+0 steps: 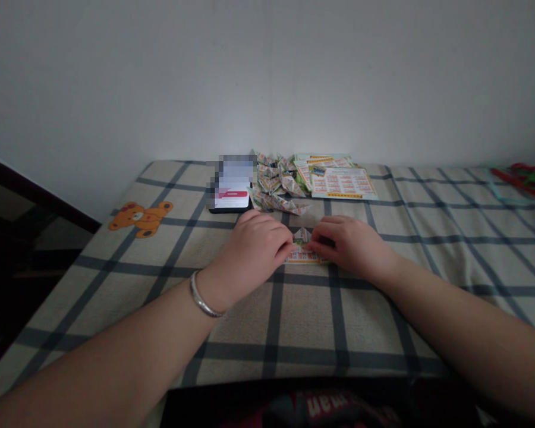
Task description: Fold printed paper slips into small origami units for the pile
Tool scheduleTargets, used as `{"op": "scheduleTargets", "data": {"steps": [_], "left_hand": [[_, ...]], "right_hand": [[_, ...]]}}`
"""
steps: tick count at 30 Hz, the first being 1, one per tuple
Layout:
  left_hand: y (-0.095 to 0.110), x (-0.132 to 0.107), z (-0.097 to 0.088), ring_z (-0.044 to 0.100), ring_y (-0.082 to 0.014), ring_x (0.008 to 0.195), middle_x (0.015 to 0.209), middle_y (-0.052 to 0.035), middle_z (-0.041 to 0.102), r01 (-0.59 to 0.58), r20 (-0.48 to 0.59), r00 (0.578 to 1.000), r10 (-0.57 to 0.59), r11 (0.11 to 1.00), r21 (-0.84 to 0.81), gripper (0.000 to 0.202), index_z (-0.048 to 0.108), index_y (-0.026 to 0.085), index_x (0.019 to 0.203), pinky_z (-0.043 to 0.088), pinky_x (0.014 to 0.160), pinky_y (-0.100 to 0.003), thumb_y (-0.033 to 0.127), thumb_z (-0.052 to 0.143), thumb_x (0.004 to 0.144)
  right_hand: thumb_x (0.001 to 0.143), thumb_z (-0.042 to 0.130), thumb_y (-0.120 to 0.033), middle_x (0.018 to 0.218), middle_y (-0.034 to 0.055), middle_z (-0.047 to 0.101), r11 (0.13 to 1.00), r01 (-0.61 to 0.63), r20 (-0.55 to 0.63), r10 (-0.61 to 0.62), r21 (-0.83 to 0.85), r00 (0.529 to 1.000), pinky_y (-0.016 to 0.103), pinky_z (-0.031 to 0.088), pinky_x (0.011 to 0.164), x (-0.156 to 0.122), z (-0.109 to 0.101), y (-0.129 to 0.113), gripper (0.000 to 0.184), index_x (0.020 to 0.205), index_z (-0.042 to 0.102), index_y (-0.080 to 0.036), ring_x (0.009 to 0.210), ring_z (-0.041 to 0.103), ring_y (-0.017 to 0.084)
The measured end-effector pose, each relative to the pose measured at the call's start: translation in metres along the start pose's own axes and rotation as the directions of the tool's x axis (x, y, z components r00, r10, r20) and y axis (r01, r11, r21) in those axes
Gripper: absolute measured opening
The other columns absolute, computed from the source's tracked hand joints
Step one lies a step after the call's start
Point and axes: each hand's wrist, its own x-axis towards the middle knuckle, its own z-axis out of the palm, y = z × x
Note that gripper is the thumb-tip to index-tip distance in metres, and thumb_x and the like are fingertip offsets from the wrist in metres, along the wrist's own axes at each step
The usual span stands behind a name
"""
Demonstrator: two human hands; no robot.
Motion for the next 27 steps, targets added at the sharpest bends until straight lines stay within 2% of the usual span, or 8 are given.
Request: {"op": "scheduleTargets", "data": {"steps": [6, 14, 21, 27], "left_hand": [[0.0007, 0.0006, 0.0008, 0.061, -0.0204, 0.088, 0.084, -0.0009, 0.069, 0.048, 0.001, 0.999, -0.048, 0.999, 0.012, 0.011, 0.065, 0.019, 0.081, 0.039, 0.085, -0.04, 0.024, 0.059, 0.088], [0.0001, 0.0017, 0.0034, 0.057, -0.0197, 0.082, 0.079, -0.0026, 0.064, 0.03, 0.001, 1.0, -0.03, 0.999, -0.019, 0.007, 0.062, 0.018, 0.077, 0.044, 0.078, -0.036, 0.02, 0.063, 0.083], [-0.0023, 0.0029, 0.0055, 0.056, -0.0198, 0.083, 0.08, -0.0026, 0.063, 0.034, 0.003, 0.999, -0.034, 0.999, -0.038, 0.008, 0.061, 0.018, 0.076, 0.045, 0.079, -0.036, 0.021, 0.063, 0.084], [-0.0011, 0.0024, 0.0051, 0.057, -0.0201, 0.091, 0.083, -0.0038, 0.063, 0.034, -0.015, 0.999, -0.035, 0.998, -0.059, 0.008, 0.061, 0.017, 0.077, 0.046, 0.086, -0.036, 0.018, 0.06, 0.085]], "right_hand": [[0.09, 0.058, -0.031, 0.076, 0.0016, 0.06, 0.999, -0.03, 0.022, 0.029, 0.029, 0.999, 0.025, 0.034, 0.06, 0.0014, -0.0002, -0.001, 0.02, 0.075, 0.059, -0.017, 0.068, 0.052, 0.013], [0.087, 0.057, -0.027, 0.074, 0.001, 0.058, 0.998, -0.049, 0.022, 0.048, 0.028, 0.999, 0.025, 0.032, 0.059, 0.0018, 0.0, -0.0031, 0.016, 0.074, 0.057, -0.017, 0.065, 0.049, 0.012], [0.088, 0.056, -0.026, 0.075, 0.0016, 0.056, 0.998, -0.056, 0.032, 0.055, 0.022, 0.998, 0.026, 0.032, 0.06, 0.002, 0.0014, -0.0035, 0.016, 0.074, 0.055, -0.018, 0.066, 0.048, 0.013], [0.089, 0.06, -0.028, 0.079, 0.0035, 0.057, 1.0, -0.002, -0.01, 0.002, -0.028, 1.0, 0.028, 0.037, 0.068, 0.0014, 0.0018, -0.0046, 0.017, 0.076, 0.056, -0.017, 0.077, 0.051, 0.017]]}}
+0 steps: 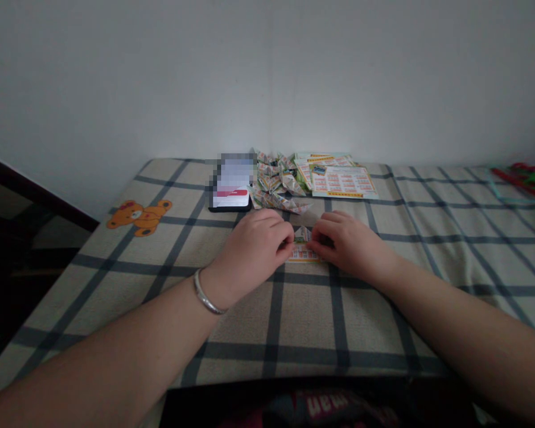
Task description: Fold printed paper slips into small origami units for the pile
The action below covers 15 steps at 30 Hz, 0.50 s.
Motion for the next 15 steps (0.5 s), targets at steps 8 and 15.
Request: {"op": "scheduleTargets", "data": {"steps": [8, 15], "left_hand": [[-0.0004, -0.0016, -0.0001, 0.056, -0.0204, 0.099, 0.09, -0.0045, 0.065, -0.034, 0.007, 0.999, 0.034, 0.999, 0.011, 0.009, 0.064, 0.016, 0.085, 0.046, 0.092, -0.036, 0.017, 0.056, 0.089], [0.0025, -0.0024, -0.0037, 0.056, -0.0206, 0.1, 0.094, -0.0042, 0.066, -0.094, 0.052, 0.994, 0.091, 0.994, 0.052, 0.014, 0.068, 0.017, 0.091, 0.047, 0.093, -0.038, 0.026, 0.057, 0.092]], "right_hand": [[0.091, 0.057, -0.029, 0.084, 0.0043, 0.061, 0.995, 0.003, 0.013, -0.001, -0.1, 1.0, 0.03, 0.041, 0.072, -0.0001, -0.0026, 0.0005, 0.016, 0.081, 0.059, -0.018, 0.084, 0.054, 0.02], [0.091, 0.058, -0.028, 0.086, 0.0041, 0.061, 0.996, -0.044, -0.001, 0.044, -0.074, 0.999, 0.03, 0.041, 0.071, -0.0004, -0.0025, 0.0032, 0.014, 0.081, 0.059, -0.018, 0.084, 0.056, 0.019]]}}
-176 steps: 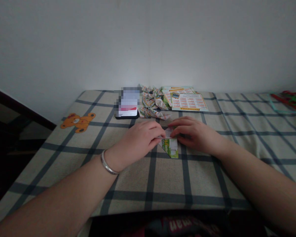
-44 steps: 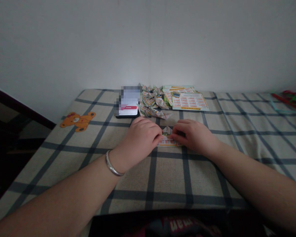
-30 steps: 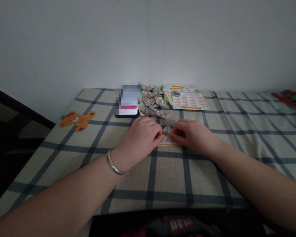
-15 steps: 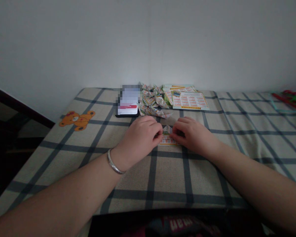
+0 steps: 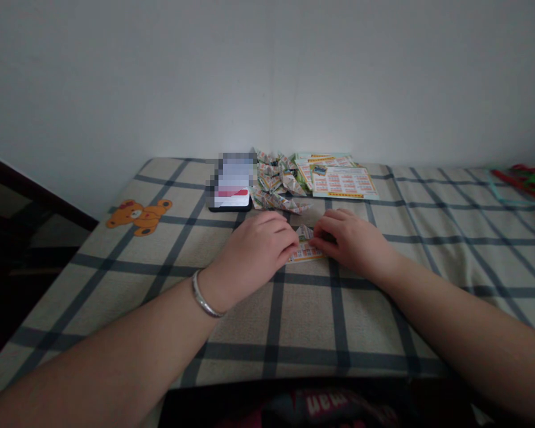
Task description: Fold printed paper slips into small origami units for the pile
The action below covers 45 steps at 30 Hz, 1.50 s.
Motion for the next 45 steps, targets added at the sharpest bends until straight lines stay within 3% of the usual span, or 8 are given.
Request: {"op": "scheduleTargets", "data": {"steps": [3, 7, 11, 15, 19, 23, 35, 45], "left_hand": [[0.001, -0.001, 0.001, 0.056, -0.0204, 0.103, 0.101, -0.0027, 0.067, -0.055, -0.02, 0.998, 0.055, 0.998, 0.026, 0.011, 0.069, 0.019, 0.094, 0.047, 0.094, -0.038, 0.023, 0.059, 0.09], [0.002, -0.004, 0.004, 0.051, -0.022, 0.116, 0.104, -0.0002, 0.069, -0.132, -0.061, 0.989, 0.138, 0.987, 0.087, 0.012, 0.068, 0.02, 0.097, 0.037, 0.108, -0.042, 0.02, 0.058, 0.09], [0.005, -0.005, 0.002, 0.052, -0.023, 0.114, 0.1, 0.0018, 0.07, -0.141, -0.052, 0.987, 0.149, 0.981, 0.13, 0.012, 0.068, 0.021, 0.096, 0.035, 0.108, -0.045, 0.019, 0.059, 0.089], [0.007, -0.003, -0.003, 0.056, -0.0228, 0.104, 0.095, -0.0001, 0.07, -0.148, -0.003, 0.989, 0.15, 0.978, 0.145, 0.009, 0.068, 0.019, 0.093, 0.042, 0.099, -0.042, 0.019, 0.061, 0.087], [0.008, -0.002, -0.007, 0.058, -0.0221, 0.099, 0.094, -0.0008, 0.069, -0.135, 0.045, 0.99, 0.13, 0.982, 0.129, 0.008, 0.067, 0.018, 0.09, 0.044, 0.096, -0.043, 0.018, 0.06, 0.087], [0.01, -0.002, -0.008, 0.059, -0.021, 0.095, 0.097, -0.0021, 0.067, -0.107, 0.109, 0.989, 0.096, 0.99, 0.096, 0.011, 0.067, 0.018, 0.093, 0.048, 0.089, -0.04, 0.016, 0.059, 0.086], [0.013, -0.002, -0.01, 0.058, -0.022, 0.095, 0.094, -0.0035, 0.067, -0.12, 0.117, 0.988, 0.105, 0.984, 0.133, 0.015, 0.066, 0.019, 0.091, 0.046, 0.091, -0.042, 0.018, 0.052, 0.09], [0.014, -0.003, -0.013, 0.058, -0.0217, 0.096, 0.094, -0.0036, 0.067, -0.123, 0.109, 0.988, 0.106, 0.978, 0.167, 0.018, 0.067, 0.019, 0.097, 0.043, 0.097, -0.045, 0.016, 0.051, 0.09]], "right_hand": [[0.09, 0.058, -0.029, 0.084, 0.0036, 0.059, 1.0, -0.01, -0.008, 0.01, 0.015, 1.0, 0.029, 0.04, 0.068, 0.0, 0.0, 0.0, 0.015, 0.08, 0.058, -0.019, 0.08, 0.055, 0.018], [0.09, 0.059, -0.028, 0.083, 0.0027, 0.058, 0.998, -0.024, 0.003, 0.023, 0.062, 1.0, 0.028, 0.038, 0.064, 0.001, 0.001, 0.001, 0.012, 0.081, 0.058, -0.019, 0.074, 0.054, 0.017], [0.089, 0.058, -0.024, 0.087, 0.0048, 0.062, 1.0, -0.011, -0.03, 0.012, 0.028, 0.999, 0.03, 0.042, 0.07, 0.0, 0.001, 0.001, 0.007, 0.086, 0.06, -0.018, 0.084, 0.056, 0.02], [0.091, 0.053, -0.018, 0.095, 0.005, 0.066, 0.993, 0.119, -0.028, -0.12, -0.026, 0.992, 0.031, 0.043, 0.075, -0.004, -0.004, 0.003, 0.013, 0.092, 0.065, -0.02, 0.094, 0.055, 0.021], [0.091, 0.05, -0.013, 0.098, 0.0039, 0.068, 0.958, 0.286, 0.014, -0.286, -0.009, 0.958, 0.031, 0.043, 0.078, -0.007, -0.01, 0.006, 0.021, 0.095, 0.069, -0.022, 0.091, 0.055, 0.02], [0.093, 0.048, -0.015, 0.106, 0.0035, 0.068, 0.936, 0.349, 0.046, -0.351, 0.046, 0.935, 0.031, 0.044, 0.078, -0.009, -0.013, 0.008, 0.026, 0.104, 0.069, -0.024, 0.091, 0.057, 0.019], [0.091, 0.053, -0.018, 0.112, 0.0041, 0.067, 0.95, 0.3, 0.127, -0.287, -0.091, 0.949, 0.033, 0.043, 0.074, -0.007, -0.018, 0.0, 0.024, 0.104, 0.07, -0.027, 0.093, 0.058, 0.022], [0.091, 0.052, -0.02, 0.114, 0.003, 0.067, 0.953, 0.292, 0.132, -0.28, -0.083, 0.951, 0.033, 0.043, 0.074, -0.009, -0.021, 0.006, 0.025, 0.104, 0.071, -0.028, 0.094, 0.059, 0.022]]}}
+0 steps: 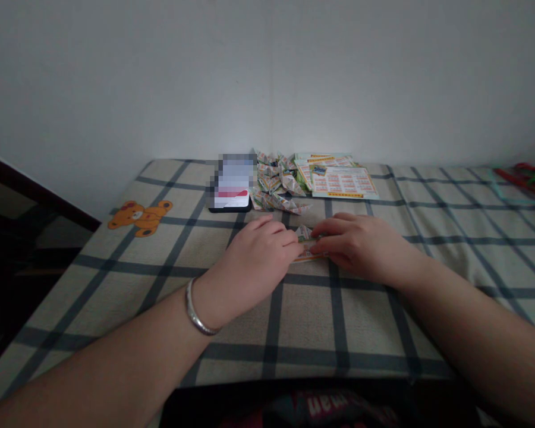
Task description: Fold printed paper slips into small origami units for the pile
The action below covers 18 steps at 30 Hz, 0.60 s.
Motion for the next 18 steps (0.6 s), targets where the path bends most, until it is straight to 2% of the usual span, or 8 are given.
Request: {"op": "scheduleTargets", "data": {"steps": [7, 11, 18], "left_hand": [[-0.008, -0.001, -0.003, 0.059, -0.0213, 0.094, 0.092, -0.0012, 0.069, 0.008, 0.003, 1.0, -0.008, 1.0, -0.003, 0.013, 0.07, 0.021, 0.093, 0.044, 0.092, -0.042, 0.016, 0.059, 0.086], [-0.011, -0.003, -0.005, 0.06, -0.0202, 0.092, 0.089, -0.0002, 0.07, 0.012, 0.001, 1.0, -0.012, 1.0, -0.009, 0.012, 0.071, 0.021, 0.09, 0.042, 0.096, -0.042, 0.016, 0.061, 0.085], [-0.011, -0.004, -0.01, 0.06, -0.0202, 0.089, 0.086, -0.0003, 0.069, -0.004, 0.055, 0.998, 0.002, 1.0, 0.028, 0.014, 0.071, 0.02, 0.088, 0.042, 0.097, -0.045, 0.016, 0.059, 0.086]], "right_hand": [[0.085, 0.055, -0.013, 0.11, 0.0033, 0.068, 0.999, -0.015, -0.008, 0.015, 0.043, 1.0, 0.031, 0.044, 0.074, -0.004, -0.003, 0.006, 0.025, 0.094, 0.073, -0.027, 0.092, 0.062, 0.02], [0.083, 0.055, -0.011, 0.105, 0.003, 0.069, 0.998, -0.029, -0.007, 0.03, 0.046, 1.0, 0.031, 0.045, 0.073, -0.007, -0.006, 0.009, 0.023, 0.089, 0.072, -0.025, 0.089, 0.063, 0.02], [0.085, 0.057, -0.015, 0.107, 0.0026, 0.07, 0.994, -0.088, 0.009, 0.087, 0.059, 0.996, 0.03, 0.048, 0.074, -0.011, -0.008, 0.011, 0.021, 0.087, 0.075, -0.026, 0.09, 0.066, 0.019]]}}
